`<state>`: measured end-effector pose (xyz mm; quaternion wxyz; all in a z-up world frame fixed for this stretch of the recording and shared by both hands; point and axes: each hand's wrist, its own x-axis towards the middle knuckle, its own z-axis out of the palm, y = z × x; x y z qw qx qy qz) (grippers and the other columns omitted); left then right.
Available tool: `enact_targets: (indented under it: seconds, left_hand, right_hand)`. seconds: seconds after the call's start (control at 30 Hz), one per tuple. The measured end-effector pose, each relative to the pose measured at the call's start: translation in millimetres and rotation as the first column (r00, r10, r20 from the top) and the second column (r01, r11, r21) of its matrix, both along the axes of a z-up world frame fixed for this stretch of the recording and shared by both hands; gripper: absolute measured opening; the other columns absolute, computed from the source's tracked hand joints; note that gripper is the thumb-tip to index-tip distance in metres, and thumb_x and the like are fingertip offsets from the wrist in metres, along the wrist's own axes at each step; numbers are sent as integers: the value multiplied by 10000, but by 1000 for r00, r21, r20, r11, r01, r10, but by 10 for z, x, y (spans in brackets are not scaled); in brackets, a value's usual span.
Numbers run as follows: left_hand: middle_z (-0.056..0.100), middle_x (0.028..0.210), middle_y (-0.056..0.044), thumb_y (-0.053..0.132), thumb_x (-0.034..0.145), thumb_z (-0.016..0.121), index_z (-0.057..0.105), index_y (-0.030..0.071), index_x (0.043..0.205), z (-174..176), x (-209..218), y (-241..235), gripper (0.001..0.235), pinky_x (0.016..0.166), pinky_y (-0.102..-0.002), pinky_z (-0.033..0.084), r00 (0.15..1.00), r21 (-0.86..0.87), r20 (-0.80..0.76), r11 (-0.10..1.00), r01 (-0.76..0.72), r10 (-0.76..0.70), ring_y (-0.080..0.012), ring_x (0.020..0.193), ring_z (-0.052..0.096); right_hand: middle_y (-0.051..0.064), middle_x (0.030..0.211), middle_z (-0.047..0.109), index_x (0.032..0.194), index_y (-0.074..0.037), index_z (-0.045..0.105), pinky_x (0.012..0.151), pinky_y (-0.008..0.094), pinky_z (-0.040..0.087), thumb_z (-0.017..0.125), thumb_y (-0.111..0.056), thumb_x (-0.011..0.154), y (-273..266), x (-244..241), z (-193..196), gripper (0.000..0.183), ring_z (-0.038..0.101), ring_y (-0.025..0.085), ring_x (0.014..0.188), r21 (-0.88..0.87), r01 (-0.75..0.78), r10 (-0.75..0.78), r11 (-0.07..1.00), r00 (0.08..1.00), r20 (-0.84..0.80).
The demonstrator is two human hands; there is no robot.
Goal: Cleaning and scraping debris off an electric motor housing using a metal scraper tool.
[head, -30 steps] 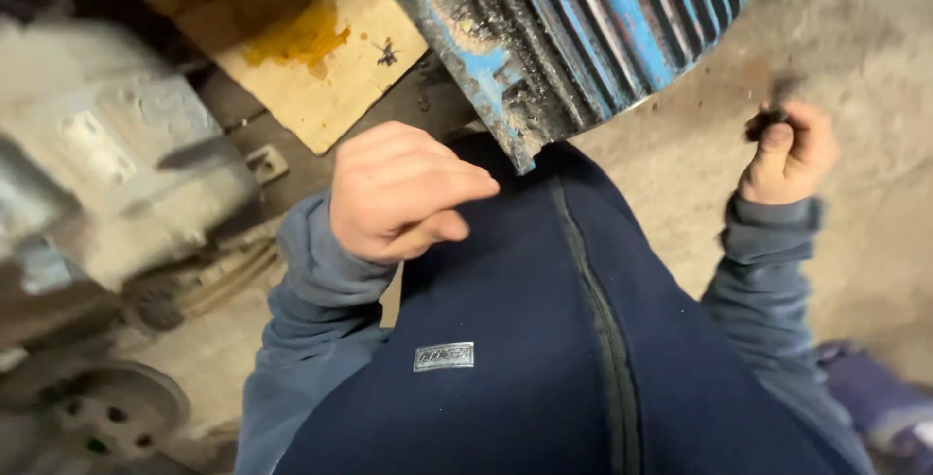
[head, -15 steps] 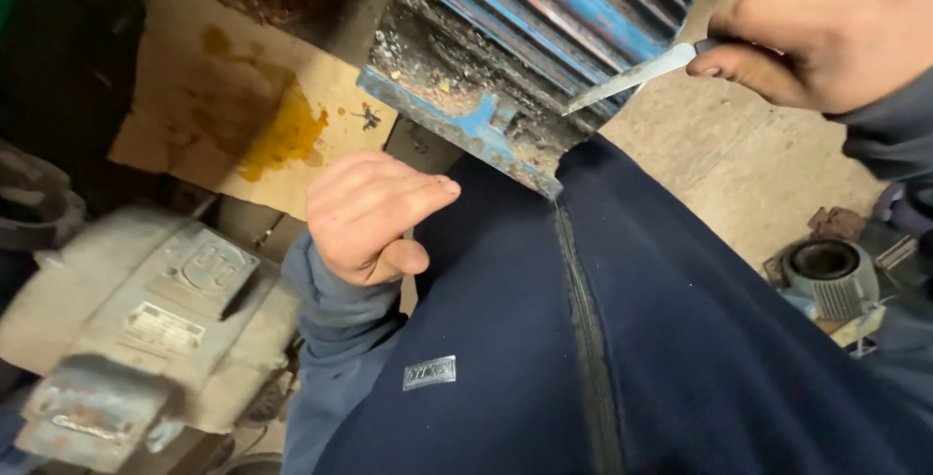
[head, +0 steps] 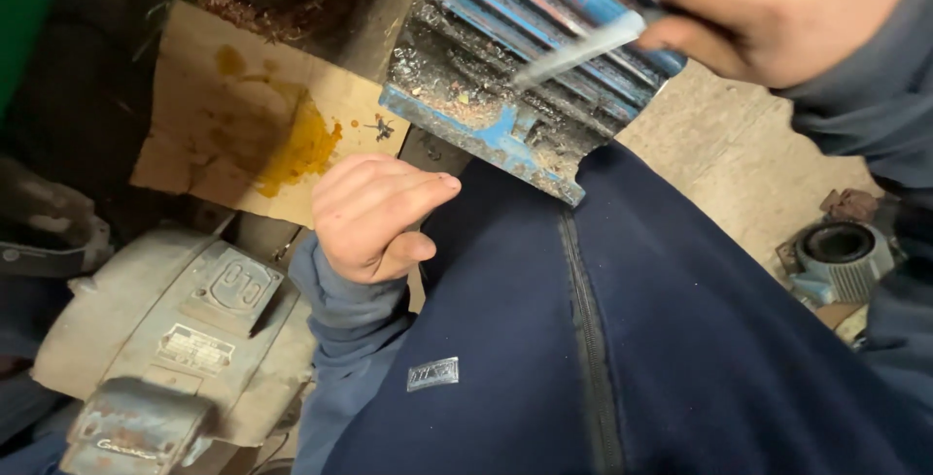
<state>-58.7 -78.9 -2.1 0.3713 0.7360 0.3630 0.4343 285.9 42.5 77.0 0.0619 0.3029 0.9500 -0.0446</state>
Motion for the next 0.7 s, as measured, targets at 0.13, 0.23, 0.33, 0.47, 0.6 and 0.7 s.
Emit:
enact_targets:
  seconds: [0.13,0.23,0.33,0.47,0.6,0.7]
  left_hand:
    - [755,982,-92,516,1085,502,746,27,1073,12,4,54,546,797,-378,557,999,9,-20,999,38,-38,-269,863,731]
    - [752,985,-94,513,1085,498,742,26,1078,22,-22,51,545,799,-379,559,999,15,-19,999,47,-46,-272,862,730]
    - [750,983,-87,505,1085,498,742,31,1079,6,-36,54,533,811,-387,564,1000,12,-15,1000,23,-23,-269,867,729]
    - [750,977,-96,470,1088,547,739,22,1081,-14,-29,95,487,812,-391,566,1000,3,-8,1000,15,-15,-279,877,734]
    - [746,970,-92,458,1073,560,738,32,1093,68,4,162,462,810,-379,575,999,9,31,1000,-24,23,-282,875,736]
    - [731,942,-76,402,1035,593,740,50,1083,89,59,225,385,789,-370,576,997,13,63,999,-50,49,-276,857,724]
  right_hand:
    - [31,776,619,997,-115,739,618,302,472,741,-448,1010,-6,-60,-42,332,599,181,655,68,16,-18,998,1000,25]
    - [68,668,612,910,-60,756,545,351,458,772,-390,915,-130,156,-80,331,595,232,577,-116,123,-127,986,992,-26]
    - [115,642,577,871,-29,763,582,396,448,800,-354,867,-387,732,-278,328,572,268,583,-188,132,-155,973,981,-116]
    - [100,747,636,1027,-23,725,629,305,474,733,-279,1031,-892,1337,-566,256,631,215,647,-509,496,-642,703,751,-154]
    - [142,811,683,1098,13,712,622,340,519,706,-169,993,-1064,688,-122,210,681,256,692,-389,579,-652,716,754,-79]
    - [134,820,713,1057,-56,748,622,346,536,747,-178,937,-1265,397,12,171,698,277,695,-250,627,-654,737,756,-32]
